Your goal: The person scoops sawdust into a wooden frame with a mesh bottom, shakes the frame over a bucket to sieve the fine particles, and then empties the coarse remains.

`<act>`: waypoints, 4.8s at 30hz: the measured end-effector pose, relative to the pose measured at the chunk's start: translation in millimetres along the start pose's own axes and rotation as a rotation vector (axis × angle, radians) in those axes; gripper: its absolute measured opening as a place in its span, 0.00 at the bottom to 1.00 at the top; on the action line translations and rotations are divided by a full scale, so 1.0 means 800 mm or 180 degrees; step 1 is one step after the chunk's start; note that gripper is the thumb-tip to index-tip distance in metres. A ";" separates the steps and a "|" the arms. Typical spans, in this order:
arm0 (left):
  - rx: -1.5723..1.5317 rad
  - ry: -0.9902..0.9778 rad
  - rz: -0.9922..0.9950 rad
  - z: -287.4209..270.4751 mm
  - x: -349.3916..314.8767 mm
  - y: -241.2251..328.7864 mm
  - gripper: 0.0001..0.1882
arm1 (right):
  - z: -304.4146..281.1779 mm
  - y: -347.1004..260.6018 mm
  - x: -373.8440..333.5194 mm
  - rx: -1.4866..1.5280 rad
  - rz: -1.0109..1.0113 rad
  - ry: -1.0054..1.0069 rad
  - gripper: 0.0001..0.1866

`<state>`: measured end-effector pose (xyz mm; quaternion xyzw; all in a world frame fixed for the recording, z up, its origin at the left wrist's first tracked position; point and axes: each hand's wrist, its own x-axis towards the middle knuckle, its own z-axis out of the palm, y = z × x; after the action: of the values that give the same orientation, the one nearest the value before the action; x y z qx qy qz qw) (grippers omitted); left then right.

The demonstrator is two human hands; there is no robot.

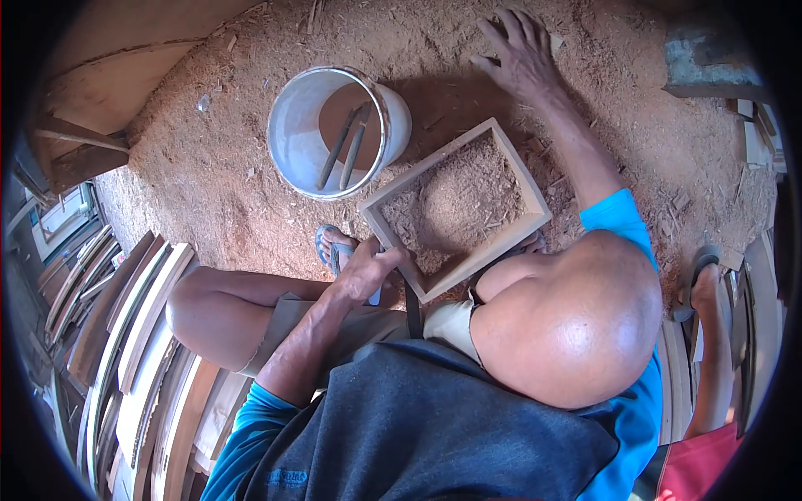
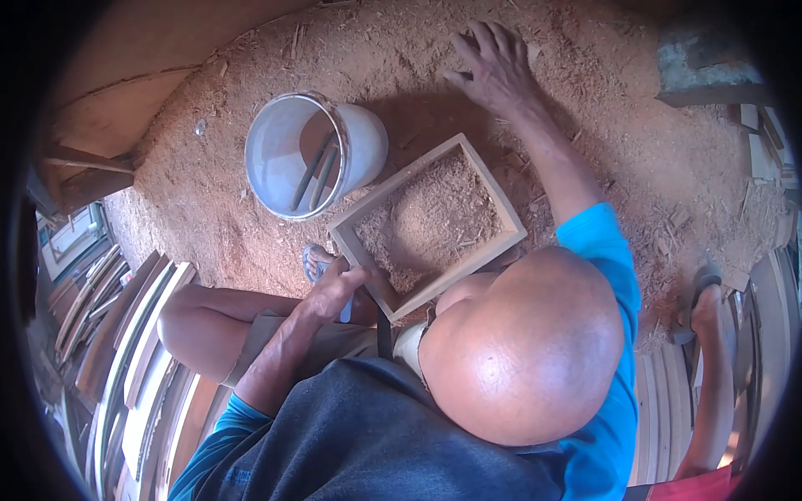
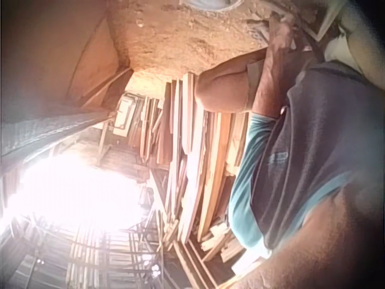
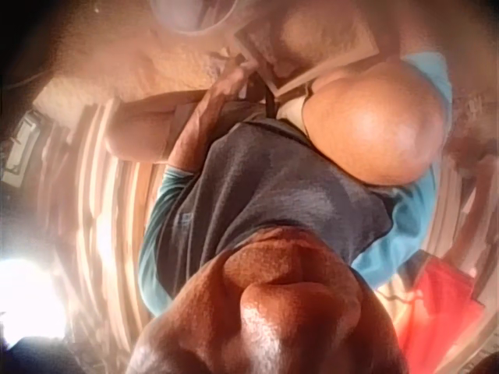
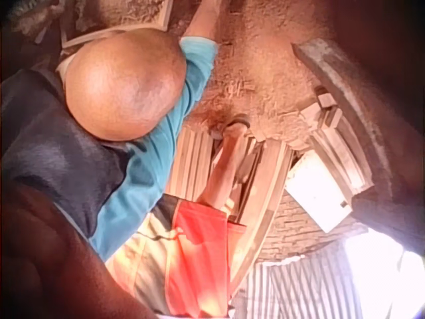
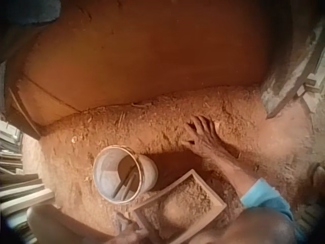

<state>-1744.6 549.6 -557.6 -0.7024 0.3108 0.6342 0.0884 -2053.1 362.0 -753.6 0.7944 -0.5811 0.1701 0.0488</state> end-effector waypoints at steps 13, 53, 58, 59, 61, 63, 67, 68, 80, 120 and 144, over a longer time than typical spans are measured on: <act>0.0161 -0.0072 0.0214 -0.008 -0.002 0.002 0.29 | -0.059 -0.046 -0.125 0.0484 0.0385 -0.0956 0.22; 0.0174 0.0093 0.0230 -0.002 0.002 0.010 0.31 | -0.100 0.006 -0.125 0.1691 0.1832 -0.1156 0.25; 0.0075 -0.0027 0.0054 0.004 0.014 -0.001 0.31 | -0.058 -0.016 -0.129 0.0712 0.0339 -0.0963 0.26; 0.0078 0.0030 0.0009 0.005 0.011 0.001 0.31 | -0.040 -0.027 -0.118 0.0509 0.0131 -0.0777 0.26; 0.0100 0.0046 0.0036 0.007 0.007 0.011 0.31 | -0.014 -0.022 -0.098 -0.0017 -0.0253 -0.0079 0.23; 0.0046 0.0124 0.0092 0.003 -0.001 0.009 0.31 | -0.003 -0.024 -0.082 -0.0051 -0.0320 0.0002 0.22; -0.0132 0.0021 0.0142 -0.001 0.008 0.003 0.31 | -0.018 -0.013 -0.107 -0.0057 -0.0190 -0.0598 0.20; -0.0134 -0.0017 0.0196 -0.001 0.016 -0.001 0.31 | -0.025 -0.008 -0.122 -0.0010 -0.0095 -0.0752 0.19; 0.0172 -0.0168 0.0456 -0.015 0.016 -0.002 0.30 | -0.077 0.000 -0.189 0.0239 0.1298 -0.1806 0.14; 0.0691 -0.0860 0.1799 -0.172 -0.079 0.094 0.38 | -0.351 -0.099 0.028 0.3649 0.1695 -0.1430 0.30; 0.0637 -0.0192 0.1847 -0.345 0.047 0.023 0.44 | -0.248 -0.218 0.121 0.3897 0.1703 -0.2342 0.31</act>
<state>-1523.6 380.0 -538.3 -0.5530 0.5565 0.6198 -0.0185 -1905.5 384.5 -514.7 0.5173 -0.5345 0.1923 -0.6401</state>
